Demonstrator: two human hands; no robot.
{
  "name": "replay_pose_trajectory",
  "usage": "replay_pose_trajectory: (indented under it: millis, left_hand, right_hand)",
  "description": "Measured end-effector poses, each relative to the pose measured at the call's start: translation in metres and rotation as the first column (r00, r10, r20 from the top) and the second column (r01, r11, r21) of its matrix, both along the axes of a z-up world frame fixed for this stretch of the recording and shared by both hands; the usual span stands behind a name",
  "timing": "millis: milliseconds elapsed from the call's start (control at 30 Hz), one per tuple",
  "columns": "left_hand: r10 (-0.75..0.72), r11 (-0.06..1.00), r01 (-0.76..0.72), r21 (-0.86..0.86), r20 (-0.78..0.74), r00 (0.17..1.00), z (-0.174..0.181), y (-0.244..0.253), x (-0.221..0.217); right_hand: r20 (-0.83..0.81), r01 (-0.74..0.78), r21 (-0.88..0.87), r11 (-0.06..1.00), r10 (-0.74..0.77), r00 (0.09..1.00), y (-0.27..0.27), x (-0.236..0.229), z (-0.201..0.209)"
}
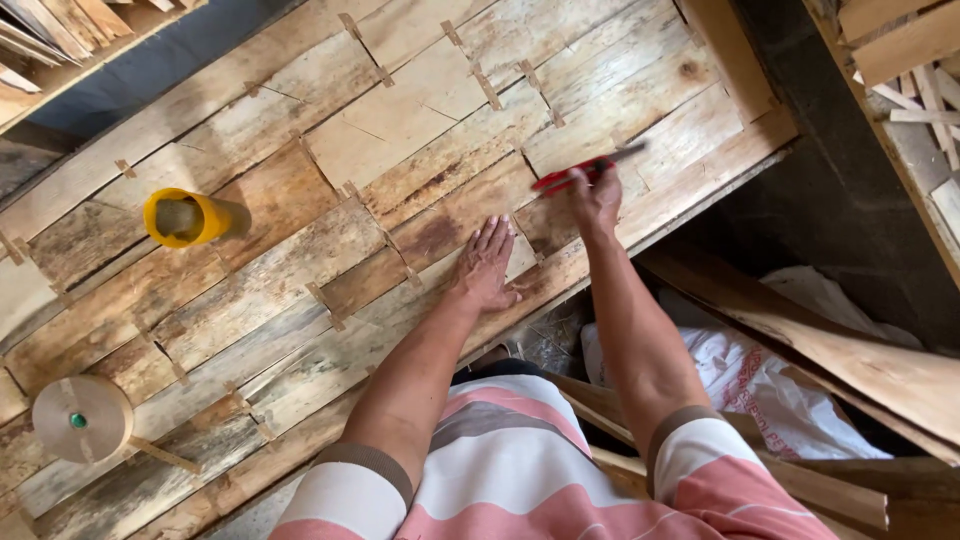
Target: Trim and scrape the edges of wooden tiles on a larger board using a utility knife.
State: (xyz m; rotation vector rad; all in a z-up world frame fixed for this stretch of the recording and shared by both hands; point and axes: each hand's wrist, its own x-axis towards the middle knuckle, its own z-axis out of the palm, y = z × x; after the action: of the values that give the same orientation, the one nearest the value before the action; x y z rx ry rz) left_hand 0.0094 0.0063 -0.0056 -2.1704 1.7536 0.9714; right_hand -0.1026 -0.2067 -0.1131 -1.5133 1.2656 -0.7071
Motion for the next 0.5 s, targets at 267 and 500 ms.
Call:
replay_pose_trajectory:
  millis: [267, 500]
  left_hand:
    - [-0.066, 0.998, 0.066, 0.018, 0.000, 0.998, -0.006, 0.004, 0.007]
    - [-0.118, 0.993, 0.117, 0.023, 0.035, 0.992, -0.010, 0.015, 0.005]
  right_hand:
    - [-0.102, 0.043, -0.110, 0.993, -0.054, 0.993, 0.030, -0.046, -0.003]
    - [-0.155, 0.182, -0.151, 0.972, -0.205, 0.966, 0.078, -0.073, 0.030]
